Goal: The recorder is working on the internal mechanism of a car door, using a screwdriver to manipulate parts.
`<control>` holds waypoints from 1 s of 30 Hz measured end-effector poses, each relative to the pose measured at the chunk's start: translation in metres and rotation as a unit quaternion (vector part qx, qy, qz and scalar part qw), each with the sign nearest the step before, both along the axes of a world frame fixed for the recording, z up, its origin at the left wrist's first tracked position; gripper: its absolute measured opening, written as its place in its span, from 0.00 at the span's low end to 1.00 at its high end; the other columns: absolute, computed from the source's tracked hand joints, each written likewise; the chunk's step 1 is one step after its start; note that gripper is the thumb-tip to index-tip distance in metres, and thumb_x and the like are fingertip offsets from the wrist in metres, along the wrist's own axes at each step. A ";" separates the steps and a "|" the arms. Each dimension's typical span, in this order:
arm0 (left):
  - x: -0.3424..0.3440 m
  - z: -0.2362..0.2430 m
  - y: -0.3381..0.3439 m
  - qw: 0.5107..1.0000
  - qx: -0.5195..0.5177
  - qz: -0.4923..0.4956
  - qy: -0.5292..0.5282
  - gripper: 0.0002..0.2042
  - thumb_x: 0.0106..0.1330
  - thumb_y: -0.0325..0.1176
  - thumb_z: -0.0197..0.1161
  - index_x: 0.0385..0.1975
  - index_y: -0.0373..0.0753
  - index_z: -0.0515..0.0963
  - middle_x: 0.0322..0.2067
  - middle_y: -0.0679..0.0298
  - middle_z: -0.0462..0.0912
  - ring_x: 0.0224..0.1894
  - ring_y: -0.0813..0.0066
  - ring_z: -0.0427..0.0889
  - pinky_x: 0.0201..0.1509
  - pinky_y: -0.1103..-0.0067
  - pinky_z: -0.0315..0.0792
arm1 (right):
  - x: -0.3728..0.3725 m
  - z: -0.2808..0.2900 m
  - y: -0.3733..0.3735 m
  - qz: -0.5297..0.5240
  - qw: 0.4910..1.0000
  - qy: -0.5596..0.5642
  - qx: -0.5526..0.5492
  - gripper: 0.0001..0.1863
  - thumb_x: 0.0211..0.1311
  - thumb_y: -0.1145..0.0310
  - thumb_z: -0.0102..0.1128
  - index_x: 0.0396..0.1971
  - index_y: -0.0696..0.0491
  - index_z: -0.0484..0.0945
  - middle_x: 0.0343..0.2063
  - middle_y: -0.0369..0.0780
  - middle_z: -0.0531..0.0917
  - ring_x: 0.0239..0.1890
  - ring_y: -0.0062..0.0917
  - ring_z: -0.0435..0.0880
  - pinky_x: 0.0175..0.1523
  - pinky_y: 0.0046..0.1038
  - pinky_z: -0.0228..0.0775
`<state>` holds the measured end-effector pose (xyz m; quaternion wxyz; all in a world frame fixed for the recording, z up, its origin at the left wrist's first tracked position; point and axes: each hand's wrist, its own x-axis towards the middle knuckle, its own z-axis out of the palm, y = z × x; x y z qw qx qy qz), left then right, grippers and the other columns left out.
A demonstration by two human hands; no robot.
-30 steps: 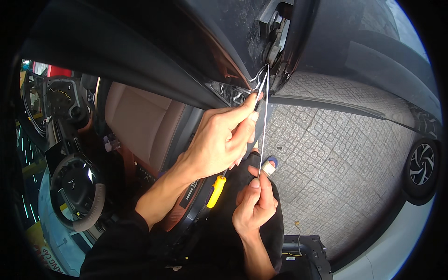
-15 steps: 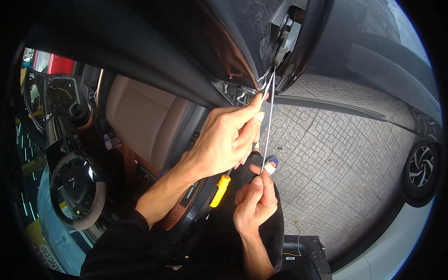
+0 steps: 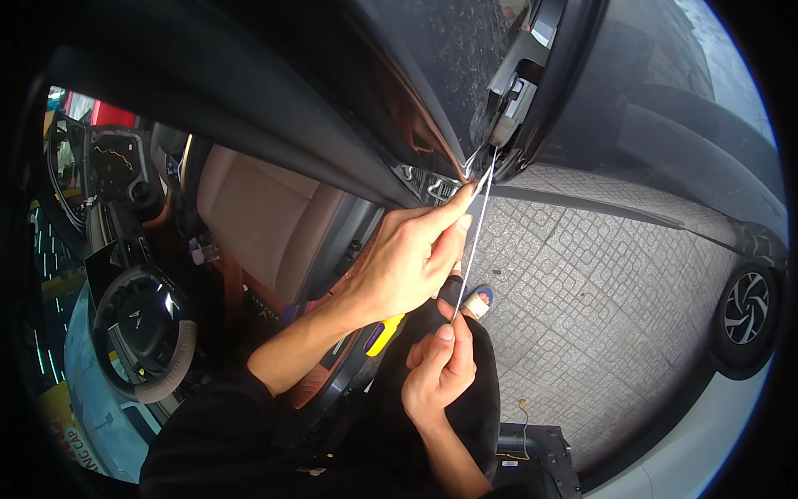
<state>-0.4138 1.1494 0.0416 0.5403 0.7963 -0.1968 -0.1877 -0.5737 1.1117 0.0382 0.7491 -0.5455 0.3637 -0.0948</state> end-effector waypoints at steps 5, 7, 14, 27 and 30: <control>-0.005 0.007 0.012 1.000 0.019 -0.001 0.009 0.20 0.72 0.21 0.55 0.64 0.28 0.69 0.22 0.58 0.78 0.23 0.77 0.82 0.29 0.78 0.78 | -0.002 0.006 -0.001 0.014 1.000 0.011 0.010 0.20 0.81 0.62 0.41 0.58 0.61 0.72 0.14 0.29 0.62 0.13 0.10 0.58 0.18 0.17 0.49; -0.011 0.010 0.016 1.000 0.012 0.003 0.007 0.20 0.73 0.21 0.55 0.64 0.28 0.70 0.22 0.58 0.79 0.24 0.77 0.82 0.30 0.78 0.78 | -0.007 0.010 -0.003 0.026 1.000 0.011 0.013 0.20 0.81 0.62 0.41 0.58 0.61 0.72 0.14 0.30 0.63 0.14 0.10 0.58 0.19 0.17 0.50; -0.057 0.022 0.039 0.996 0.049 0.032 0.068 0.16 0.75 0.26 0.54 0.61 0.32 0.74 0.24 0.63 0.79 0.26 0.83 0.79 0.31 0.83 0.74 | -0.071 0.009 -0.033 0.142 0.984 -0.033 -0.098 0.17 0.78 0.65 0.47 0.53 0.63 0.75 0.17 0.35 0.75 0.17 0.14 0.71 0.23 0.20 0.61; -0.157 -0.023 -0.026 0.954 0.023 -0.094 0.285 0.08 0.75 0.28 0.57 0.45 0.29 0.79 0.38 0.56 0.87 0.42 0.74 0.87 0.47 0.78 0.79 | -0.241 -0.050 -0.214 0.393 0.807 0.355 -0.261 0.14 0.66 0.63 0.56 0.44 0.56 0.77 0.31 0.59 0.83 0.39 0.59 0.83 0.42 0.53 0.74; -0.179 -0.013 -0.115 0.942 -0.035 -0.152 0.297 0.08 0.76 0.27 0.56 0.45 0.29 0.78 0.38 0.58 0.87 0.43 0.75 0.87 0.49 0.79 0.79 | -0.264 -0.039 -0.246 0.274 0.850 0.385 -0.232 0.15 0.68 0.61 0.58 0.44 0.58 0.78 0.28 0.49 0.85 0.29 0.43 0.85 0.33 0.41 0.76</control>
